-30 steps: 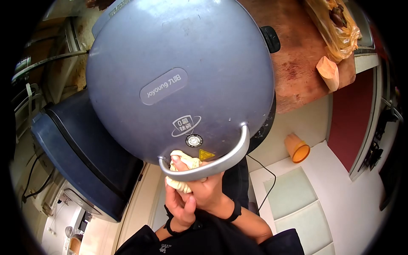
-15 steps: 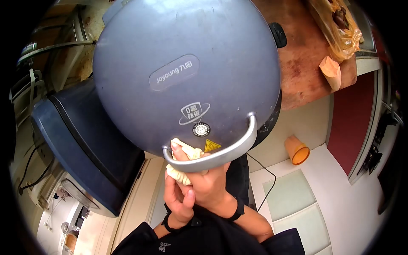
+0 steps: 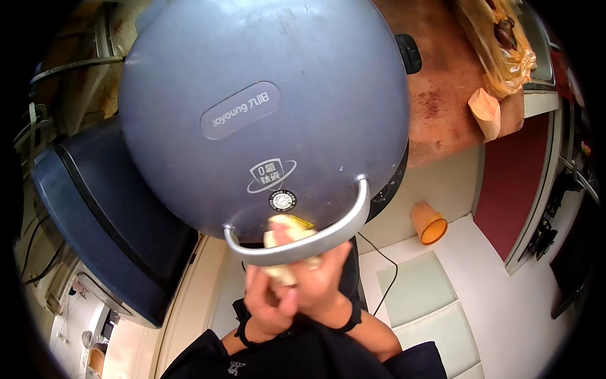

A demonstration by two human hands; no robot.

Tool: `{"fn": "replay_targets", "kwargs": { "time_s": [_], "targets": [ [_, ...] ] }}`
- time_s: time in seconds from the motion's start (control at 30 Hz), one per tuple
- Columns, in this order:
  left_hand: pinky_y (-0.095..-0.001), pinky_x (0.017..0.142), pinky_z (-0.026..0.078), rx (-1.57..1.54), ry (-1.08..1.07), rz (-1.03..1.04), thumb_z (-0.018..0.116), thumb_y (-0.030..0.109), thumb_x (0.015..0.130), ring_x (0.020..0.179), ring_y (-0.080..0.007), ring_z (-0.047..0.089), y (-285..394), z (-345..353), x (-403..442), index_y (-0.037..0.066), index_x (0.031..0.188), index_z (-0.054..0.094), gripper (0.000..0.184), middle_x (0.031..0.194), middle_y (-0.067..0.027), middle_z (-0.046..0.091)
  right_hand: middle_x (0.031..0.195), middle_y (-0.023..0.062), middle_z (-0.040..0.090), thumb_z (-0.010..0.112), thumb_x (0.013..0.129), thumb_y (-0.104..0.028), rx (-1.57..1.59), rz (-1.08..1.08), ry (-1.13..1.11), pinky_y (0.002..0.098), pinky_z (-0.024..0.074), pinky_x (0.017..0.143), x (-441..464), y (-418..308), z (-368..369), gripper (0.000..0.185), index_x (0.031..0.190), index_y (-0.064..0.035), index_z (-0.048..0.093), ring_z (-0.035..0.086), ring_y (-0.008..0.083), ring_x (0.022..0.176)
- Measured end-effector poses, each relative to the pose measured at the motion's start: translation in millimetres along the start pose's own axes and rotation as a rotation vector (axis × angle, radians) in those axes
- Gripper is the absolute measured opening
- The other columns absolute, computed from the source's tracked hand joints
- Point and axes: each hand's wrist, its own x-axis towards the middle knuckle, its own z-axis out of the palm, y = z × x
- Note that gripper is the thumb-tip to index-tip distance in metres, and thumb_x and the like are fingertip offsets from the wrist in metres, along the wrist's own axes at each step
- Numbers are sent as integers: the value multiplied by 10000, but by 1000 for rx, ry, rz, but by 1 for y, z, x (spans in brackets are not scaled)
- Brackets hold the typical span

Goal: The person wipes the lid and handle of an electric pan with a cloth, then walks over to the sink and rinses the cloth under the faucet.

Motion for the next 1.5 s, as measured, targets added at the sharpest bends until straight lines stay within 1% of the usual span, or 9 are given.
{"fn": "replay_targets", "kwargs": {
  "time_s": [0.13, 0.33, 0.6, 0.77, 0.87, 1.0, 1.23, 1.37, 1.5],
  "targets": [
    [-380, 843, 515, -98, 128, -93, 680, 146, 854, 1010, -286, 598, -8, -14, -17, -114, 1223, 594, 460, 1201, -217, 561, 1051, 109, 672, 825, 810, -206, -269, -324, -182, 336, 507, 674, 1, -11, 10, 472, 1249, -48, 754, 659, 247, 878],
    [-409, 942, 530, 11, -82, 77, 780, 121, 793, 1095, -342, 634, -2, 18, 13, -70, 1187, 691, 447, 1209, -224, 625, 1169, 150, 635, 804, 883, -243, -312, -188, 52, 347, 504, 777, 7, 11, -23, 480, 1306, -42, 699, 616, 257, 950],
    [-385, 860, 573, -29, -98, 44, 782, 112, 778, 1050, -316, 659, -2, 5, 5, -35, 1166, 731, 418, 1170, -216, 658, 922, 131, 688, 719, 928, -103, 354, 452, 99, 314, 533, 687, 12, -18, -15, 215, 1059, 58, 663, 667, 165, 771],
    [-375, 819, 574, -91, -75, 41, 775, 125, 781, 1021, -296, 652, 3, 5, 17, -41, 1138, 737, 395, 1141, -218, 660, 808, 76, 642, 678, 968, -117, -308, -110, -28, 259, 470, 567, 25, -13, -20, 154, 983, 26, 623, 612, 117, 651],
    [-378, 835, 564, -100, -62, 14, 772, 138, 794, 1023, -295, 644, 0, 8, 6, -44, 1158, 728, 409, 1142, -216, 663, 867, 72, 661, 719, 931, -138, -13, 290, -16, 279, 486, 587, 4, -19, -20, 185, 1050, -5, 672, 639, 150, 688],
    [-383, 874, 549, -165, -51, -27, 781, 148, 805, 1059, -304, 621, 6, 10, 6, -50, 1196, 707, 445, 1174, -214, 660, 1084, 57, 715, 808, 836, -223, -312, -67, -106, 348, 537, 737, 9, -20, -30, 435, 1257, -127, 753, 694, 239, 876],
    [-372, 828, 567, -114, -204, 20, 805, 149, 808, 989, -277, 657, 5, 18, 7, -40, 1207, 694, 455, 1166, -177, 608, 1088, -5, 693, 823, 798, -315, -256, 364, -59, 351, 332, 871, -18, -17, -47, 493, 1256, -147, 757, 493, 176, 950],
    [-389, 831, 582, -168, -128, -18, 800, 178, 815, 1015, -307, 661, 10, 9, 12, -45, 1195, 690, 454, 1144, -194, 642, 1093, -17, 662, 819, 801, -284, -406, 164, -83, 347, 337, 859, -2, -27, -39, 521, 1293, -133, 742, 482, 184, 965],
    [-383, 778, 603, -238, -129, -56, 773, 175, 823, 912, -325, 708, 11, 10, 7, -41, 1146, 706, 394, 1088, -205, 675, 1111, -9, 706, 819, 799, -285, -127, 522, -92, 340, 337, 851, -21, -31, -44, 536, 1298, -113, 729, 519, 167, 923]
  ]
}}
